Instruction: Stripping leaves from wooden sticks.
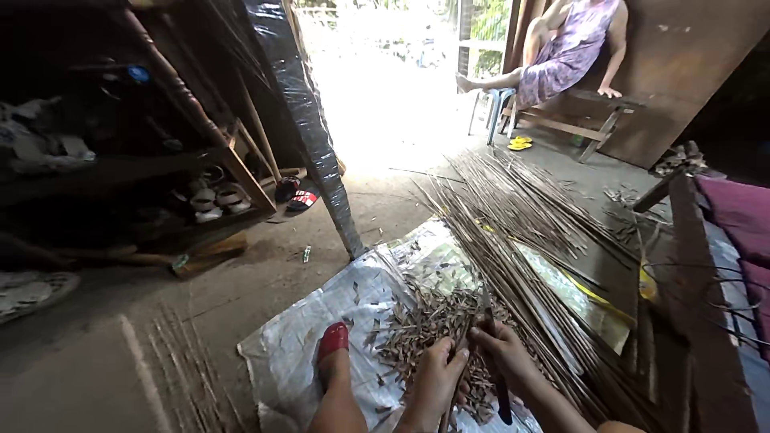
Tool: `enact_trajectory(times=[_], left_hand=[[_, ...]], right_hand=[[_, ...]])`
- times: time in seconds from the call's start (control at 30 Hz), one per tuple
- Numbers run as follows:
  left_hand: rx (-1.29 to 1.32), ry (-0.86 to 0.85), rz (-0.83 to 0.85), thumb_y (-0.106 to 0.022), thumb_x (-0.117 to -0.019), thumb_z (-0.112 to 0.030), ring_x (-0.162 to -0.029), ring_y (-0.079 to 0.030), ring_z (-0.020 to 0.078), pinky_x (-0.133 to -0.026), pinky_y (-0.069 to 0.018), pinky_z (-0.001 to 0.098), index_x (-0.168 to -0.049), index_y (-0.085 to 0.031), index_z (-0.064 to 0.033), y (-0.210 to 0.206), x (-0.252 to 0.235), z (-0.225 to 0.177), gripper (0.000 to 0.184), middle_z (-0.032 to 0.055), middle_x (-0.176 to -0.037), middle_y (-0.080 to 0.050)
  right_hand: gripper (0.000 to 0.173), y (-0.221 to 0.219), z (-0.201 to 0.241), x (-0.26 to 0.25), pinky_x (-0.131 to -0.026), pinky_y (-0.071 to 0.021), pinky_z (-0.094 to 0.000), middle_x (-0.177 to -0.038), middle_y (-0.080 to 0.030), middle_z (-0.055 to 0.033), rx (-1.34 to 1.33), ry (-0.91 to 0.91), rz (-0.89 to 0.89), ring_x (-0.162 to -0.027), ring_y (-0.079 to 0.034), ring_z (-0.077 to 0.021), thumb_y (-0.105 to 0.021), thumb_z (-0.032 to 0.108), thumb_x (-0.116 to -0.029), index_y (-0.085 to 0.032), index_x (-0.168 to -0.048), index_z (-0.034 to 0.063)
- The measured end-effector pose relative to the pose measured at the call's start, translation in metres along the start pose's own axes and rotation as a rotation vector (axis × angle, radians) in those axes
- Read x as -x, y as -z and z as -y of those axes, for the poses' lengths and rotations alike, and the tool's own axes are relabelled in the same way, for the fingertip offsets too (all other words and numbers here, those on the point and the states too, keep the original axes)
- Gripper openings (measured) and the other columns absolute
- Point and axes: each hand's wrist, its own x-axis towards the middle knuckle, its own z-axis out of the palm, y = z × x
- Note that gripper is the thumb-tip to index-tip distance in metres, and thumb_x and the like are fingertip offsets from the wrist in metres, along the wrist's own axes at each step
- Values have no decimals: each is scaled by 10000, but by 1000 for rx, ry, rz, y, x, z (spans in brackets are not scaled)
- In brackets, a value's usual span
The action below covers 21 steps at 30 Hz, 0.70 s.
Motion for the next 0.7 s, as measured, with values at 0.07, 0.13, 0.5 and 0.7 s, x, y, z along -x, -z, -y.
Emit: enact_trajectory(times=[0.07, 0.13, 0.5, 0.7], left_hand=[[-33, 0, -17, -514, -1081, -187, -564, -645, 114, -565, -575, 278, -1073, -592, -12, -5, 1, 1, 192, 35, -740, -646], [-51, -8, -49, -509, -1081, -173, -572, -640, 108, -574, -568, 274, -1072, -580, -4, -7, 3, 1, 183, 32, -741, -638], [123, -2, -112, -576, -1053, -160, -508, -570, 64, -479, -503, 205, -1119, -581, -2, 2, 4, -6, 172, 6, -711, -597], [89, -9, -168, -587, -1048, -160, -494, -563, 73, -470, -511, 222, -1092, -593, -5, 4, 0, -8, 161, 27, -731, -592]], right_hand=[[80, 4, -1, -3, -435, -370, -178, -669, -573, 24, 17, 10, -22, -462, -426, -6, -548, 79, -1023, -597, -1024, 17], [64, 3, -1, -4, -432, -361, -180, -664, -564, 22, 54, -21, -23, -460, -419, -12, -591, 85, -1008, -609, -1008, 23], [42, 2, 10, 1, -412, -353, -147, -662, -583, 22, -88, -163, 106, -444, -420, 10, -575, 32, -1005, -611, -1019, 15], [296, -2, -1, 6, -422, -340, -130, -709, -530, 76, -48, -29, 166, -467, -396, 28, -372, 327, -1069, -541, -1077, 85]])
